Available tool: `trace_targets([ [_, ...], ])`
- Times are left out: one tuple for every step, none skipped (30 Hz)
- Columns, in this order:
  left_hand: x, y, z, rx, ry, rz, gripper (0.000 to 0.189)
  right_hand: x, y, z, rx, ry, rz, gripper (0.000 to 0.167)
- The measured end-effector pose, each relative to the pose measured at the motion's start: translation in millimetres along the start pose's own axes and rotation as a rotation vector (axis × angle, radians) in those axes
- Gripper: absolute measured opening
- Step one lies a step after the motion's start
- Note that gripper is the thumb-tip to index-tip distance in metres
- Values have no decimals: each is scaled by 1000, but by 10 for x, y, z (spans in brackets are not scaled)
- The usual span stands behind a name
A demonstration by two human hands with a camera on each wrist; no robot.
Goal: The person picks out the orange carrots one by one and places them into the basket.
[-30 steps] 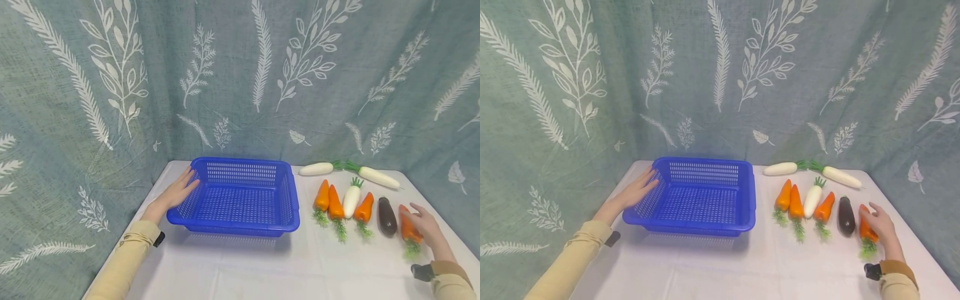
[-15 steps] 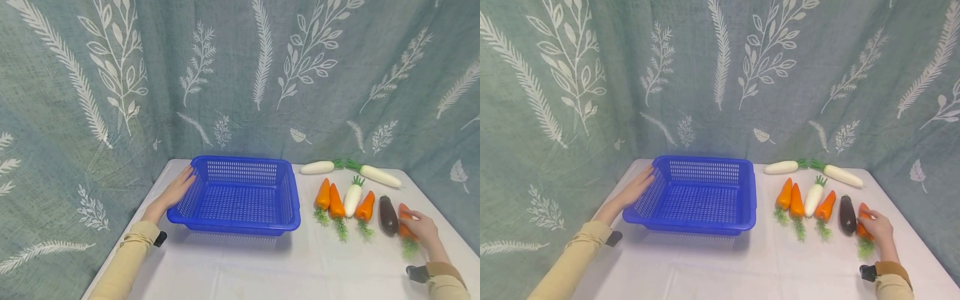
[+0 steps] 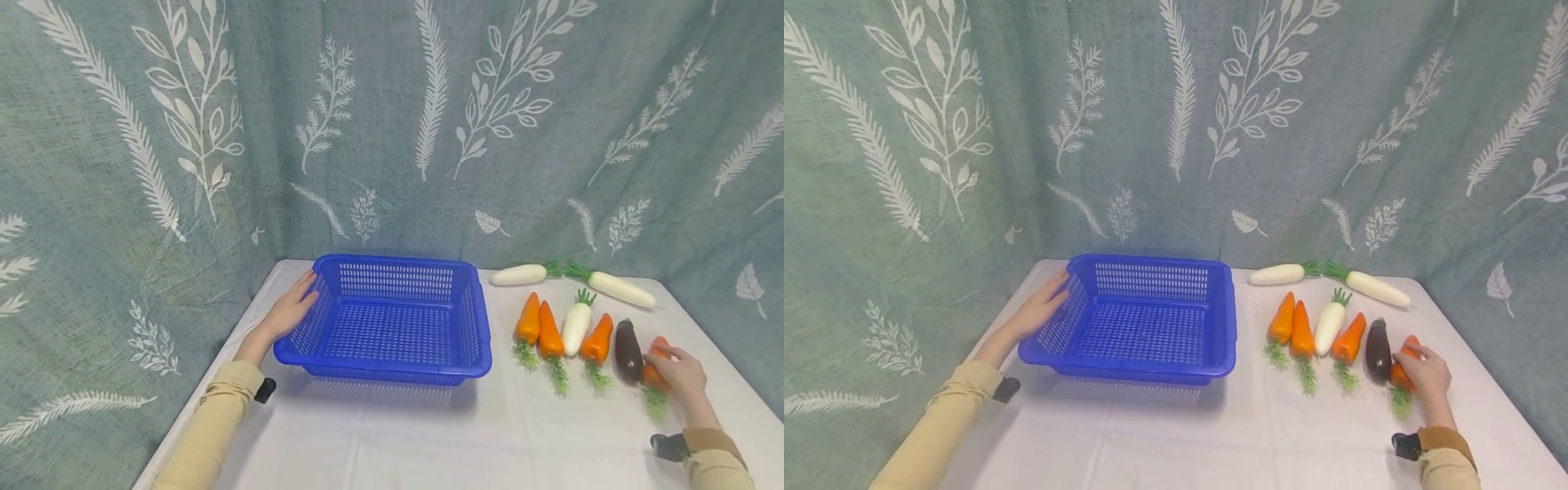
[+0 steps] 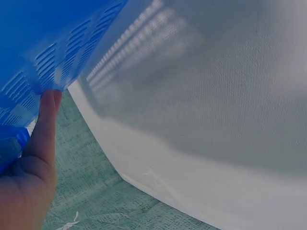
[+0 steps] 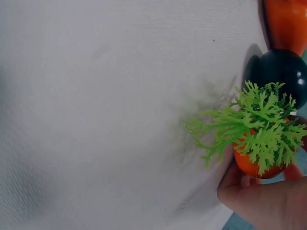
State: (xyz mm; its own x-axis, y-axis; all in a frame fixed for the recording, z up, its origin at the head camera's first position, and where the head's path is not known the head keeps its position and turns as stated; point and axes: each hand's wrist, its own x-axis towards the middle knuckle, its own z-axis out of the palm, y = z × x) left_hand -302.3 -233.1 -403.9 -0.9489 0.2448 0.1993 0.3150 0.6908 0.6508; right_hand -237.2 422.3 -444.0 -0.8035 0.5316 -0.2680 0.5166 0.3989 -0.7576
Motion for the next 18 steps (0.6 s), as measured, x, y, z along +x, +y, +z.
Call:
trace_targets([
  [-1, -1, 1, 6, 0, -5, 51, -2, 3, 6, 11, 1, 9, 69],
  [-4, -1, 2, 12, 1, -10, 51, -4, 5, 13, 22, 4, 18, 69],
  [-5, 1, 2, 16, 2, -14, 51, -6, 5, 20, 29, 7, 24, 69],
  [-7, 4, 1, 21, 3, -19, 51, -10, 3, 26, 36, 8, 30, 69],
  [-9, 7, 0, 26, 4, -23, 51, -14, 0, 33, 45, 9, 37, 69],
  [-10, 8, -2, 29, 4, -28, 51, -17, -3, 39, 51, 12, 43, 69],
  [-11, 10, -3, 33, 5, -31, 51, -20, -6, 43, 53, 13, 46, 69],
  [-12, 13, -4, 37, 6, -33, 51, -23, -5, 46, 56, 12, 50, 69],
  [-12, 12, -3, 43, 6, -34, 51, -26, -2, 48, 56, 11, 52, 69],
  [-13, 12, -3, 47, 6, -35, 51, -27, 1, 50, 56, 13, 54, 69],
  [-13, 12, -2, 48, 5, -34, 51, -28, 4, 51, 56, 15, 56, 69],
  [-14, 12, -1, 50, 5, -34, 51, -28, 10, 53, 58, 16, 59, 69],
  [-15, 11, 1, 52, 4, -35, 51, -27, 15, 53, 60, 16, 61, 69],
  [-15, 10, 2, 53, 3, -37, 51, -27, 19, 53, 61, 18, 63, 69],
  [-14, 9, 4, 54, 1, -38, 51, -26, 20, 54, 61, 21, 64, 68],
  [-14, 9, 6, 53, 0, -39, 51, -25, 21, 55, 66, 24, 67, 68],
  [-14, 9, 7, 51, -1, -41, 51, -23, 22, 55, 69, 25, 68, 68],
  [-14, 9, 8, 50, -1, -44, 51, -22, 24, 56, 72, 26, 69, 68],
])
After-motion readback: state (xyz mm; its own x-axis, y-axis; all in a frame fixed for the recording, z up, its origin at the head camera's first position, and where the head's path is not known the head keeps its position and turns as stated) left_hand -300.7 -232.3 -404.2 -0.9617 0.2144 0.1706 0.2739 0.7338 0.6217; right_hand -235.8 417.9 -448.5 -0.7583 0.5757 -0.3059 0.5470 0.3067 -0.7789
